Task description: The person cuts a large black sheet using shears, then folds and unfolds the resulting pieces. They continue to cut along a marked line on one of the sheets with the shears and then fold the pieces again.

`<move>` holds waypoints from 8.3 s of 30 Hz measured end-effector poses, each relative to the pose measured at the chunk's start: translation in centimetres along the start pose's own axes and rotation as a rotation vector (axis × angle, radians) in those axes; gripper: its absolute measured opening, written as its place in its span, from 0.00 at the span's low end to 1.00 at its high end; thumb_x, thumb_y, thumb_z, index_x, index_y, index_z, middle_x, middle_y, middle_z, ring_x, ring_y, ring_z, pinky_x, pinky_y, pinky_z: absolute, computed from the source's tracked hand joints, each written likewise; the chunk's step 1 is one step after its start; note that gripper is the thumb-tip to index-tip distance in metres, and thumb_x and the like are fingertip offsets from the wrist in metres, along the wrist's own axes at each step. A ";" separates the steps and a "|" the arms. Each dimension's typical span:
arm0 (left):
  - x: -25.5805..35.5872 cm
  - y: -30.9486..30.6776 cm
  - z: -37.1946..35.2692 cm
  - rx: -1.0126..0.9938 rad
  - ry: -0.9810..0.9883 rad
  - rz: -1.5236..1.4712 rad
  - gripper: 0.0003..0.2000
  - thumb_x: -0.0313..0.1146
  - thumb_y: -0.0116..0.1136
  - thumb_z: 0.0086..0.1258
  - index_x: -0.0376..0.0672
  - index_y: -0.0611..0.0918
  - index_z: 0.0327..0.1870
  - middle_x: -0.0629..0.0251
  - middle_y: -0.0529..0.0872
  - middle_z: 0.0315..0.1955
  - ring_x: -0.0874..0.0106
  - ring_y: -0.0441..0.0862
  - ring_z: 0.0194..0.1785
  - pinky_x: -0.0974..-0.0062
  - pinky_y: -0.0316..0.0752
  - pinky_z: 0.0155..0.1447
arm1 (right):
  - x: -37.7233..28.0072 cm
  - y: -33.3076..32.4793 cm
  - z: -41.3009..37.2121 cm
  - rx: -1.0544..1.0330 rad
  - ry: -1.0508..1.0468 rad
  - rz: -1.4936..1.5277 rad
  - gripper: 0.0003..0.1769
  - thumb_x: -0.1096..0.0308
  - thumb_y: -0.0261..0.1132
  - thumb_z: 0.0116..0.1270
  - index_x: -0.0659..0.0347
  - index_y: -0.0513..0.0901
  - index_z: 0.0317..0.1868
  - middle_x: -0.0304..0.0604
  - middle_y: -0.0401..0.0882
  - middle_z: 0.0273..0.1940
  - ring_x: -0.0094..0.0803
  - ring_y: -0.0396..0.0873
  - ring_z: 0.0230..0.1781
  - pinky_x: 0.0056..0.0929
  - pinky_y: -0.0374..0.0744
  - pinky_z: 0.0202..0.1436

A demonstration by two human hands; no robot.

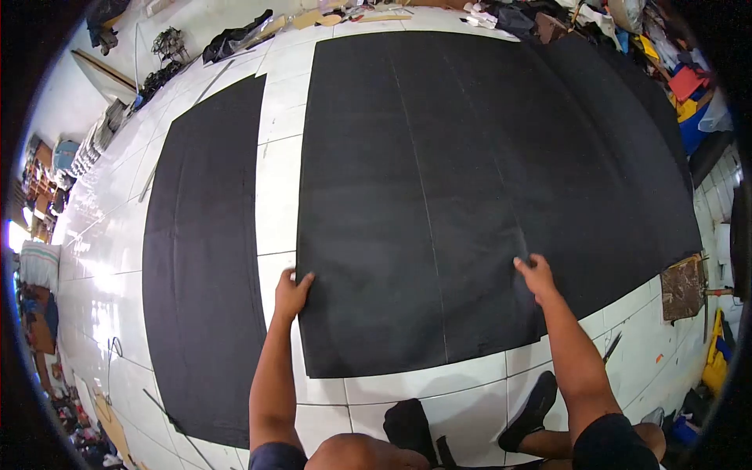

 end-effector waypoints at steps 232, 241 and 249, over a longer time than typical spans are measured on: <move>25.9 13.4 -13.2 -0.688 0.762 0.812 0.24 0.38 0.70 0.58 0.40 0.81 0.55 0.47 0.80 0.51 0.48 0.77 0.57 0.54 0.74 0.61 | 30.1 -22.3 -18.7 0.347 0.440 -0.183 0.37 0.44 0.80 0.46 0.68 0.73 0.38 0.53 0.80 0.33 0.46 0.81 0.34 0.40 0.79 0.40; 26.2 33.2 -27.5 -0.690 0.928 0.412 0.24 0.38 0.71 0.58 0.42 0.81 0.56 0.48 0.77 0.55 0.49 0.73 0.61 0.54 0.70 0.65 | 32.1 -22.3 -19.4 0.142 0.690 0.716 0.25 0.59 0.77 0.58 0.65 0.78 0.48 0.43 0.82 0.39 0.31 0.82 0.39 0.31 0.81 0.45; 24.4 34.8 -28.1 -0.579 0.918 0.460 0.23 0.30 0.67 0.61 0.42 0.80 0.60 0.45 0.74 0.59 0.45 0.69 0.65 0.52 0.66 0.69 | 24.1 -16.2 -20.7 -0.325 0.222 0.683 0.16 0.69 0.71 0.67 0.63 0.74 0.49 0.37 0.79 0.38 0.24 0.77 0.40 0.27 0.78 0.46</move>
Point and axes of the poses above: each hand's wrist, its own z-axis towards the middle knuckle, its own y-axis out of the palm, x = y × z, the point moved 2 cm from there along z, towards the middle knuckle
